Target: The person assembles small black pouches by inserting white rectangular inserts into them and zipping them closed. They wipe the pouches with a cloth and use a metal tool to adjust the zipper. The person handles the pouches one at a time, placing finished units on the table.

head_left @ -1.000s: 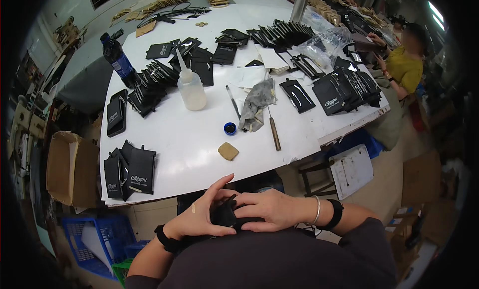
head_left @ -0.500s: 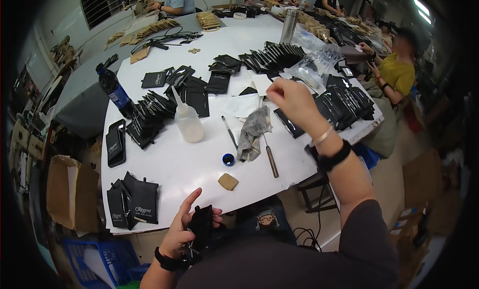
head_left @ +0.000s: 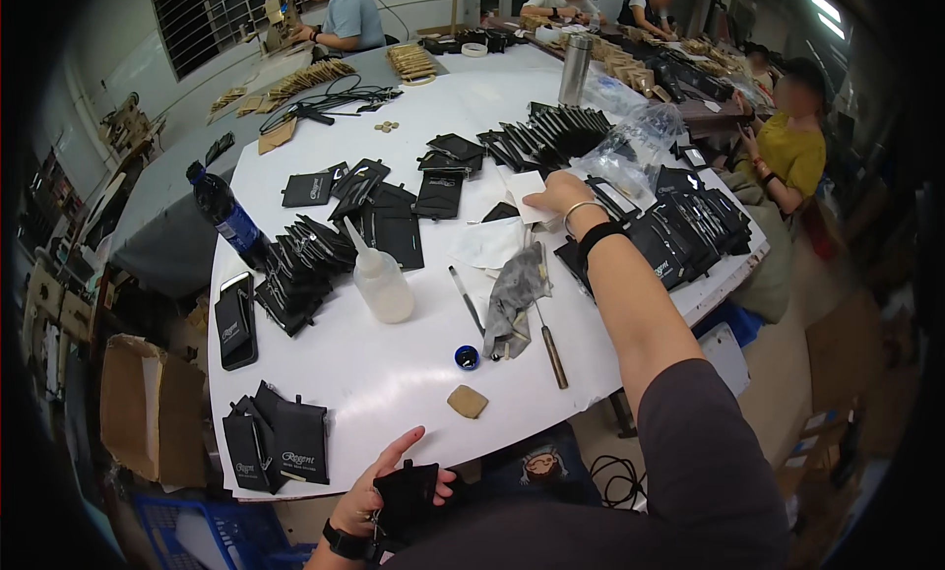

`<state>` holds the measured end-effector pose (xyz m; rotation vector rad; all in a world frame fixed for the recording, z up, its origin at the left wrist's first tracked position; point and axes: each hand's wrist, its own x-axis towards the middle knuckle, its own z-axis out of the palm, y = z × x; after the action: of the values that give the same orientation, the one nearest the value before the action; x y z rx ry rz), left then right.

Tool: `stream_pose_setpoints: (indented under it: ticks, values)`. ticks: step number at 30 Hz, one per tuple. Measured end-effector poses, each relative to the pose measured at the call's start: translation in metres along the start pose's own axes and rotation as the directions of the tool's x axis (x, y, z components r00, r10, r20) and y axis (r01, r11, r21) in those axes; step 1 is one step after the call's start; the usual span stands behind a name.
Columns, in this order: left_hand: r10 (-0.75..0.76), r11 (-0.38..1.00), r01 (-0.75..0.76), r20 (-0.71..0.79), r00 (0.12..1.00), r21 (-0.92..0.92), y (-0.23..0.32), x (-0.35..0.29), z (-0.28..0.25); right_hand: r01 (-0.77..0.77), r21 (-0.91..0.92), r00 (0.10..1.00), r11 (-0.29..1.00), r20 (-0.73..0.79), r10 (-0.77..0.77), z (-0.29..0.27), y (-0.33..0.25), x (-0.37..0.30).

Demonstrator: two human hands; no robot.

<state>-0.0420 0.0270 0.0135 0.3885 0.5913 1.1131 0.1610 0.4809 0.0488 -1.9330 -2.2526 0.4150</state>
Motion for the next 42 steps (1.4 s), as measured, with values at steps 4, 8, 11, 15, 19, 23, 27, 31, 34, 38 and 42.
stream_pose_setpoints:
  ticks: [4,8,11,15,19,23,27,31,34,38,42]
  values:
    - [-0.015,1.0,0.015,0.024,1.0,0.001,0.002,0.005,0.0,-0.016,0.191,0.982,0.981,-0.184,0.052,-0.011,0.044,0.023]
    - [0.021,0.999,-0.023,0.063,0.998,0.038,0.006,0.004,0.0,-0.035,0.858,0.999,0.512,0.034,0.013,-0.059,0.036,-0.031]
    - [0.078,0.995,-0.083,0.082,0.994,0.053,0.002,-0.004,0.004,0.013,0.909,0.958,0.416,0.108,-0.267,-0.071,-0.007,-0.121]
    - [0.058,0.988,-0.086,0.208,0.976,0.13,0.005,0.0,0.024,-0.102,0.89,0.868,0.444,0.297,-0.397,-0.076,-0.022,-0.253]
    - [0.044,0.999,-0.051,0.296,0.954,0.014,-0.004,-0.005,0.035,-0.203,0.889,0.819,0.411,0.384,-0.426,-0.058,-0.029,-0.311]
    - [0.05,0.994,-0.075,0.3,0.953,0.074,-0.011,-0.013,0.035,-0.271,0.879,0.793,0.393,0.435,-0.427,-0.033,-0.029,-0.325]
    - [0.02,0.978,-0.077,0.282,0.959,0.193,-0.014,-0.018,0.032,-0.209,0.869,0.784,0.449,0.423,-0.454,-0.023,-0.031,-0.335]
    - [0.012,0.979,-0.063,0.255,0.967,0.193,-0.019,-0.018,0.032,0.25,0.772,0.804,0.584,0.17,-0.569,-0.017,-0.029,-0.314]
    - [-0.009,0.969,-0.065,0.298,0.955,0.237,-0.02,-0.014,0.036,0.242,0.717,0.653,0.654,0.378,-0.657,-0.035,-0.035,-0.291]
    - [0.1,0.987,-0.128,0.253,0.962,0.097,-0.027,-0.018,0.036,0.55,0.74,0.743,0.387,-0.223,-0.631,-0.051,-0.034,-0.297]
    - [0.081,0.996,-0.07,0.198,0.977,-0.06,-0.042,-0.013,0.024,0.402,0.893,0.812,0.201,-0.246,-0.53,-0.045,-0.035,-0.331]
